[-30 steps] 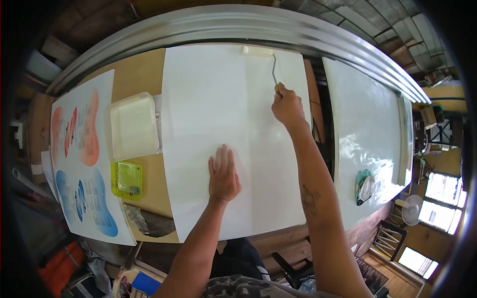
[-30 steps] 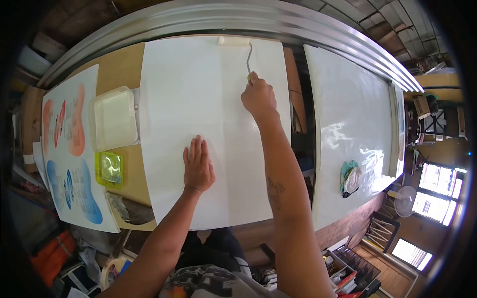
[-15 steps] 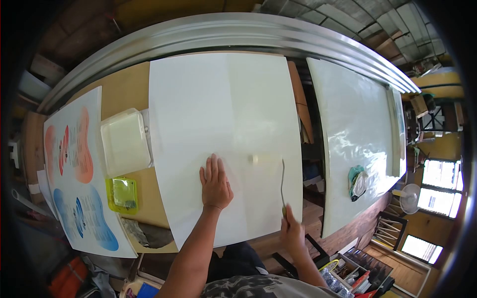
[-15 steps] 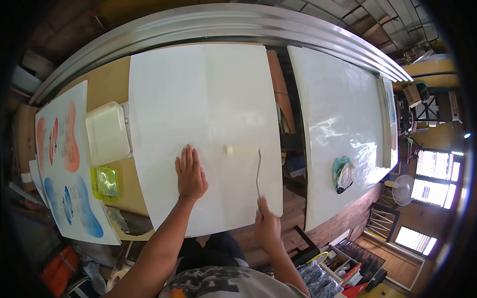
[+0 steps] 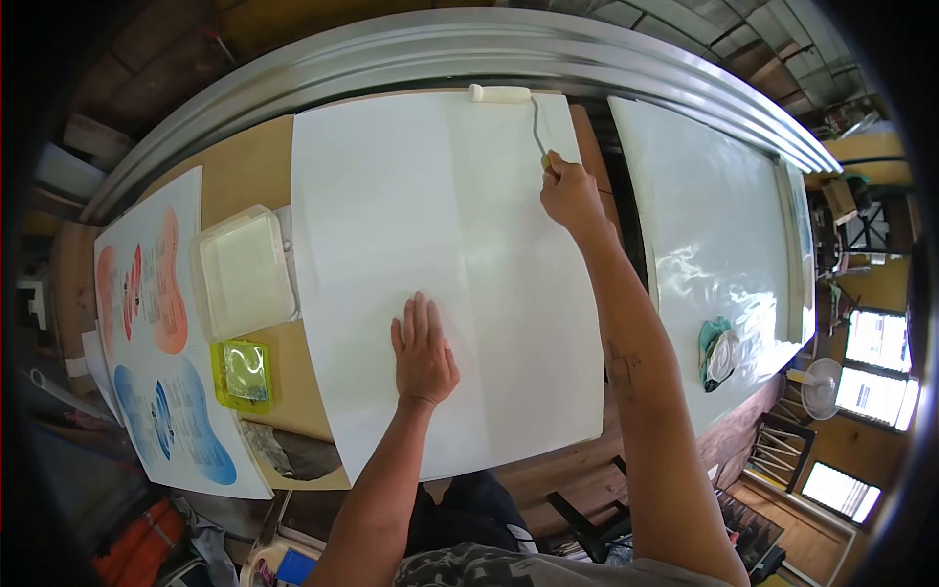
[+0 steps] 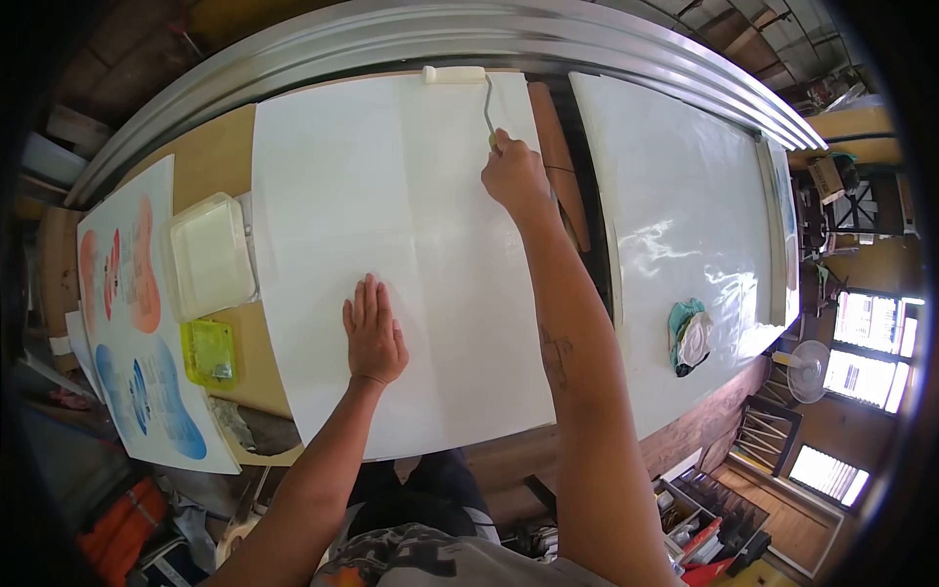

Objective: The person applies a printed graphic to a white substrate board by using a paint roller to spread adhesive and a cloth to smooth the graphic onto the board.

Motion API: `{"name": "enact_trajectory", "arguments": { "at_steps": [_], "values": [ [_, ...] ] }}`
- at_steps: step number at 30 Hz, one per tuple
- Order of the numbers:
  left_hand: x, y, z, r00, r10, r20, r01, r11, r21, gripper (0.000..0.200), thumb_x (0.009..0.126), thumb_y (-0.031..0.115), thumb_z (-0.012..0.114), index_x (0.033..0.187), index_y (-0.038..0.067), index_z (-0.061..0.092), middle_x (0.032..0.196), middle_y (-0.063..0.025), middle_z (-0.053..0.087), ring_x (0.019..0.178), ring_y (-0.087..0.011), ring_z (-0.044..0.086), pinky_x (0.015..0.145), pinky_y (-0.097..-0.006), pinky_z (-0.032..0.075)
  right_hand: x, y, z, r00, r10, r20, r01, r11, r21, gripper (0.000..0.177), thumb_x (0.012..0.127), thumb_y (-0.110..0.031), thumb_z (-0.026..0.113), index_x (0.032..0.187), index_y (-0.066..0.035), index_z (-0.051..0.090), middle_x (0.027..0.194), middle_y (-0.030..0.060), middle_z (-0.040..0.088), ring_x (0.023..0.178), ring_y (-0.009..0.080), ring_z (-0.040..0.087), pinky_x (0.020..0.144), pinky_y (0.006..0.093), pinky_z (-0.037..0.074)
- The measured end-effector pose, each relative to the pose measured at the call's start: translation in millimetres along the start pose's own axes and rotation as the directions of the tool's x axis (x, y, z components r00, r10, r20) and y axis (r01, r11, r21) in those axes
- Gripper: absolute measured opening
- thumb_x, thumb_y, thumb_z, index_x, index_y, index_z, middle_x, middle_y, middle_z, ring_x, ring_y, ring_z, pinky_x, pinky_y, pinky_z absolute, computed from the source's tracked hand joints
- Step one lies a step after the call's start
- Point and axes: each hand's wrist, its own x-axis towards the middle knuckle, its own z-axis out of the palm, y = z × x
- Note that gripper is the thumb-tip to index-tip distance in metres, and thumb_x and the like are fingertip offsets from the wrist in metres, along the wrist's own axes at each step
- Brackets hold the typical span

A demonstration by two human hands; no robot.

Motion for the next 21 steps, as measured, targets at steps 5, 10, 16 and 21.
{"name": "enact_trajectory", "arguments": {
  "at_steps": [5, 10, 16, 21],
  "values": [
    [-1.2, 0.9, 1.0, 1.000, -0.011, 0.012, 0.010, 1.000, 0.025, 0.064, 0.094, 0.014, 0.043, 0.152, -0.004, 0.025, 0.163, -0.0202, 0.017, 0.152, -0.0362, 0.015, 0.121, -0.0557, 0.010, -0.2, 6.7, -7.0, 0.999, -0.049, 0.008, 0.049, 0.994, -0.094, 0.042, 0.095, -0.020, 0.053, 0.136, -0.015, 0.057, 0.110, 0.0232, 0.069, 0.107, 0.0425, 0.064, 0.093, 0.0503, 0.052],
    [-0.7, 1.4, 0.3, 1.000, -0.012, 0.025, 0.012, 1.000, 0.023, 0.063, 0.094, 0.015, 0.042, 0.152, -0.005, 0.024, 0.164, -0.0197, 0.018, 0.152, -0.0354, 0.015, 0.122, -0.0548, 0.009, -136.5, 87.8, -37.2, 0.992, -0.065, 0.108, 0.082, 0.982, -0.169, 0.047, 0.092, -0.014, 0.058, 0.138, -0.012, 0.054, 0.088, 0.0233, 0.068, 0.081, 0.0441, 0.066, 0.071, 0.0525, 0.055],
    [0.0, 1.8, -2.2, 0.999, -0.020, 0.033, 0.019, 0.999, 0.040, 0.063, 0.095, 0.015, 0.041, 0.153, -0.004, 0.023, 0.163, -0.0199, 0.018, 0.152, -0.0353, 0.014, 0.122, -0.0541, 0.009, -378.4, 137.9, -50.0, 1.000, -0.011, 0.016, 0.012, 0.997, -0.072, 0.054, 0.092, -0.009, 0.058, 0.145, -0.009, 0.048, 0.086, 0.0256, 0.068, 0.072, 0.0440, 0.067, 0.065, 0.0489, 0.055],
    [0.4, 3.1, -1.8, 1.000, -0.020, 0.021, 0.019, 0.998, 0.058, 0.062, 0.096, 0.015, 0.040, 0.152, -0.005, 0.025, 0.163, -0.0206, 0.020, 0.152, -0.0361, 0.016, 0.122, -0.0548, 0.010, -245.6, 123.7, -32.3, 1.000, -0.026, 0.007, 0.026, 0.996, -0.086, 0.052, 0.093, -0.011, 0.058, 0.144, -0.011, 0.050, 0.086, 0.0257, 0.067, 0.074, 0.0460, 0.066, 0.067, 0.0529, 0.054]
  ]
}}
